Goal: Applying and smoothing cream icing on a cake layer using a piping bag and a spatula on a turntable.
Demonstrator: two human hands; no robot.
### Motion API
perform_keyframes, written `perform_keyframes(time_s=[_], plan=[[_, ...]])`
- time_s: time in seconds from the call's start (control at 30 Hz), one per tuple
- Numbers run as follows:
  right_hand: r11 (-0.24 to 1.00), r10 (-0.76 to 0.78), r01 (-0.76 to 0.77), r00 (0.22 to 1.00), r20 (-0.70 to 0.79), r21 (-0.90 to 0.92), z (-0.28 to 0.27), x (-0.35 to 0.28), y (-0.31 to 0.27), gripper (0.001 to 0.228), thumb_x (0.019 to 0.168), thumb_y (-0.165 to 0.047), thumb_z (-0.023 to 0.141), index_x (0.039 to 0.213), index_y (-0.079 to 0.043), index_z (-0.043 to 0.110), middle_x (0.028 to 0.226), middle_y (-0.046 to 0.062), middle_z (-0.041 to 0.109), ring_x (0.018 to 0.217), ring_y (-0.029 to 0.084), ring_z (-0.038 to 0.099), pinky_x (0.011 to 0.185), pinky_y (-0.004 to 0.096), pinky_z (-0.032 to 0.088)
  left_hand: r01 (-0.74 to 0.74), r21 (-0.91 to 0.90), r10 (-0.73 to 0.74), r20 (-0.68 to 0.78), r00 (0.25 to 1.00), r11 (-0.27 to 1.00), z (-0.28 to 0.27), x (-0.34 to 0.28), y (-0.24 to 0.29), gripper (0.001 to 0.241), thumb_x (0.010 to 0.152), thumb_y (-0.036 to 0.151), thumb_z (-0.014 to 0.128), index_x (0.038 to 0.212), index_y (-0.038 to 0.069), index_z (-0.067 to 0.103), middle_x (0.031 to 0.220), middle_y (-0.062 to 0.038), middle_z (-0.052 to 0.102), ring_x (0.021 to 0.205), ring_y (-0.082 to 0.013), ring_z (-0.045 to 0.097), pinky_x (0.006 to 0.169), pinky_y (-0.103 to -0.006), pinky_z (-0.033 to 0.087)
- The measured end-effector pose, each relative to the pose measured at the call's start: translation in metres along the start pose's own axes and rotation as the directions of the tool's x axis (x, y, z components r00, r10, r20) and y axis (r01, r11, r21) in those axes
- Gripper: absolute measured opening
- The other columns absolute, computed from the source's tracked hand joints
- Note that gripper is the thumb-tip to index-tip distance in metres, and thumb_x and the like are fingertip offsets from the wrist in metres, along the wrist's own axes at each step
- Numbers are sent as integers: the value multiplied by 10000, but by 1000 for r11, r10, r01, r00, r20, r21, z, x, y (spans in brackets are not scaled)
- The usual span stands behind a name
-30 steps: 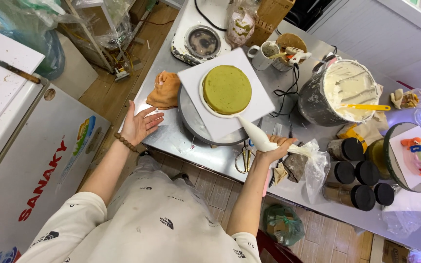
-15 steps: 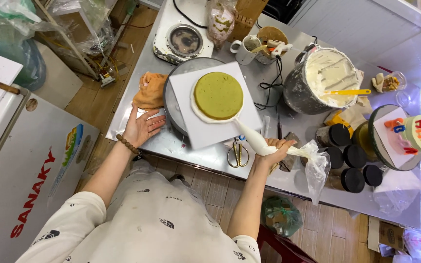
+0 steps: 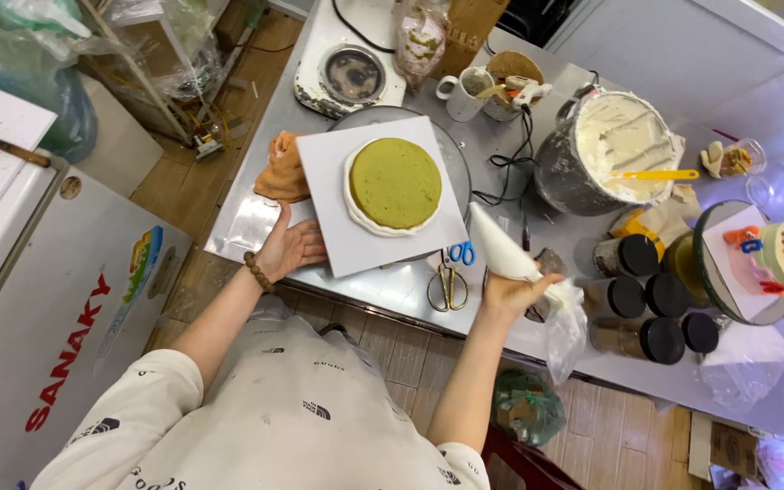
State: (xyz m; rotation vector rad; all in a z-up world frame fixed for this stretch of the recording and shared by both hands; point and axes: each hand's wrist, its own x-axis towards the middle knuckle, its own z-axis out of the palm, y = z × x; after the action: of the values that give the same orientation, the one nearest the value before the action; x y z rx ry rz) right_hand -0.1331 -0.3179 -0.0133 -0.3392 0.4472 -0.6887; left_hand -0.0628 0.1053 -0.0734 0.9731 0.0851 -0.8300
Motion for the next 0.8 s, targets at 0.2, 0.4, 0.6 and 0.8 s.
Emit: perform_keyframes(time_s=[0.2,0.4,0.6,0.8], plan=[[977,129,-189,896,426,101,-20,-30,1,673,887,-539,707,1451,-191,583,1424,106,650,1306,299,598,1237,551,382,-62,-41,61,-40,997,997,14,-13,1,1207,775,942,156,1589,61,293,1507,-107,498,1306,-244,538,1127,-428,402],[917,155,-280,907,392,285,-41,-18,12,205,1077,-334,572,1238,-229,641,1241,30,705,1217,226,653,1245,578,384,-83,-184,82,-15,997,979,35,-4,-23,1140,801,916,237,1589,93,288,1508,-129,470,1316,-279,530,1096,-461,419],[995,100,-96,972,213,-32,8,-17,47,482,1024,-507,468,687,-162,481,650,0,535,699,227,582,878,475,512,-67,-205,68,1,998,977,52,-6,-24,1103,816,898,285,1577,101,321,1509,-141,477,1350,-303,520,1101,-465,430],[998,58,-63,978,198,15,12,4,57,628,1057,-609,359,600,-181,318,516,-33,299,498,168,349,717,400,501,-86,-169,87,-7,996,982,27,1,-20,1155,824,914,281,1582,44,332,1485,-171,513,1342,-297,526,1115,-448,428]])
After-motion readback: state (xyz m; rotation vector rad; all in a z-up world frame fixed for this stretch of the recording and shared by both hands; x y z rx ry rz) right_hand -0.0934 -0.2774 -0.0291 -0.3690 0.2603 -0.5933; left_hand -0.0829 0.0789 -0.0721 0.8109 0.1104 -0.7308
